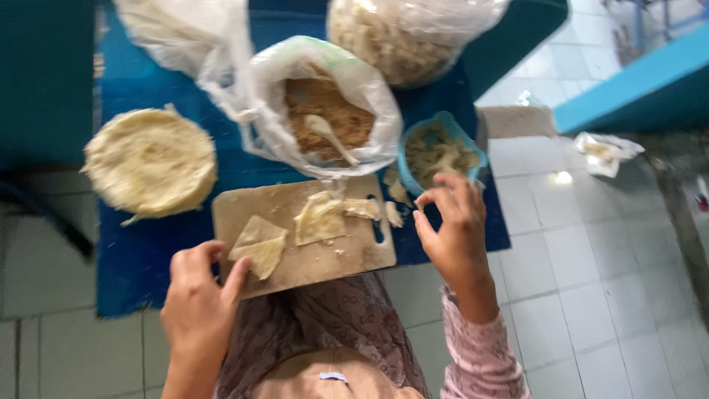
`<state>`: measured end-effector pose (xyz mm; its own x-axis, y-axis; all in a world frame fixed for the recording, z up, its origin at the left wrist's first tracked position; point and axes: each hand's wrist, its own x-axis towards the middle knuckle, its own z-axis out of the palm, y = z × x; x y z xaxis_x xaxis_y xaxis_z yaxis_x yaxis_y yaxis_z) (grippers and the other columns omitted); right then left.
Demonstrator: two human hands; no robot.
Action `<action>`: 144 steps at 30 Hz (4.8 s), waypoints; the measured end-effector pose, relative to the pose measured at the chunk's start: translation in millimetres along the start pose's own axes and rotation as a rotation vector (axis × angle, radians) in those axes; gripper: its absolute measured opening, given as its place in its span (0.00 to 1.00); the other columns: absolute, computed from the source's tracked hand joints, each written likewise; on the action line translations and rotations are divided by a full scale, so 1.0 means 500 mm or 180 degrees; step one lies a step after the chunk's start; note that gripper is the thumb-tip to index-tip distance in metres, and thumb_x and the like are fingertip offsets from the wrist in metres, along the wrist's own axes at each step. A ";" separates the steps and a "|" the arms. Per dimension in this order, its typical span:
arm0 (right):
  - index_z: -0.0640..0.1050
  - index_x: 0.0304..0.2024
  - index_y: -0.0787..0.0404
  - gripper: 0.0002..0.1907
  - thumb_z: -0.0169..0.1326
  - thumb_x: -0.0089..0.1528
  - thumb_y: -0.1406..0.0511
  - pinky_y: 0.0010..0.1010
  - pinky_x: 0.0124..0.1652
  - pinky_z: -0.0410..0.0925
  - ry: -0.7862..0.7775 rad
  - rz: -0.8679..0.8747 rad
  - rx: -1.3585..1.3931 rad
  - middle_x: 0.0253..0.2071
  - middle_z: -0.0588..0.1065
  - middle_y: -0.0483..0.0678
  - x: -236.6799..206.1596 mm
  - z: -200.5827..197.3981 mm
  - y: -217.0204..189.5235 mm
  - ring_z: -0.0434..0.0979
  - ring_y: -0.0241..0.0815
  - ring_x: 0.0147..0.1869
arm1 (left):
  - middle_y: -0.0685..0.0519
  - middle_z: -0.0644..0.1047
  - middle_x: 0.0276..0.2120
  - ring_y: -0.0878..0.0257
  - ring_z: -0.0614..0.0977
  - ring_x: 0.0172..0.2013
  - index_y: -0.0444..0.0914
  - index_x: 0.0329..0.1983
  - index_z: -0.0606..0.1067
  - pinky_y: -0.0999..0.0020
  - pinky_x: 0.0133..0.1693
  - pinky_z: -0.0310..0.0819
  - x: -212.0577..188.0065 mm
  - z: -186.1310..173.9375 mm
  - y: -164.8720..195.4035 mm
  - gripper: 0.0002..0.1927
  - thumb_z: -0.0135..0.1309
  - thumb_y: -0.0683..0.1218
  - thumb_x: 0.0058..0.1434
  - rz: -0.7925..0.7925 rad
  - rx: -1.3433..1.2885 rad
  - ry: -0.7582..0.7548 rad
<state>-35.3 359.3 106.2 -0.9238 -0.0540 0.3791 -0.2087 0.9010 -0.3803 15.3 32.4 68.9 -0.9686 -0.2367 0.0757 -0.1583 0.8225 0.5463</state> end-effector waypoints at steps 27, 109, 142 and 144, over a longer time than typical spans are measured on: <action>0.69 0.71 0.56 0.32 0.51 0.63 0.63 0.51 0.71 0.50 -0.0500 -0.2556 -0.1965 0.77 0.55 0.51 0.030 0.202 -0.211 0.56 0.52 0.77 | 0.48 0.75 0.41 0.49 0.81 0.43 0.40 0.43 0.74 0.52 0.38 0.77 0.050 0.019 0.013 0.15 0.62 0.50 0.56 0.0014 -0.0070 -0.0535; 0.76 0.47 0.66 0.14 0.57 0.58 0.77 0.40 0.45 0.70 0.0068 -0.1491 0.1000 0.40 0.75 0.54 -0.088 0.105 -0.185 0.76 0.50 0.44 | 0.48 0.81 0.36 0.60 0.85 0.34 0.34 0.60 0.71 0.68 0.38 0.80 0.003 0.047 0.002 0.20 0.56 0.38 0.64 0.0137 -0.2176 0.0173; 0.80 0.41 0.64 0.05 0.58 0.63 0.71 0.29 0.43 0.73 -0.0879 0.0242 0.1908 0.37 0.82 0.48 -0.020 0.197 -0.249 0.82 0.39 0.41 | 0.50 0.75 0.37 0.52 0.79 0.38 0.38 0.38 0.77 0.59 0.38 0.73 0.005 0.042 0.001 0.06 0.61 0.44 0.61 0.0834 -0.0917 0.0478; 0.81 0.43 0.64 0.06 0.57 0.63 0.72 0.28 0.44 0.74 -0.0793 0.0112 0.1968 0.39 0.82 0.48 -0.022 0.203 -0.249 0.83 0.38 0.43 | 0.51 0.75 0.36 0.53 0.78 0.37 0.38 0.38 0.78 0.59 0.38 0.73 0.005 0.042 0.000 0.06 0.61 0.44 0.61 0.0858 -0.0885 0.0488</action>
<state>-31.8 204.1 64.1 -0.9644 -0.1938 0.1796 -0.2543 0.4953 -0.8307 8.7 42.8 51.4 -0.9252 -0.1235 0.3588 0.1753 0.6995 0.6928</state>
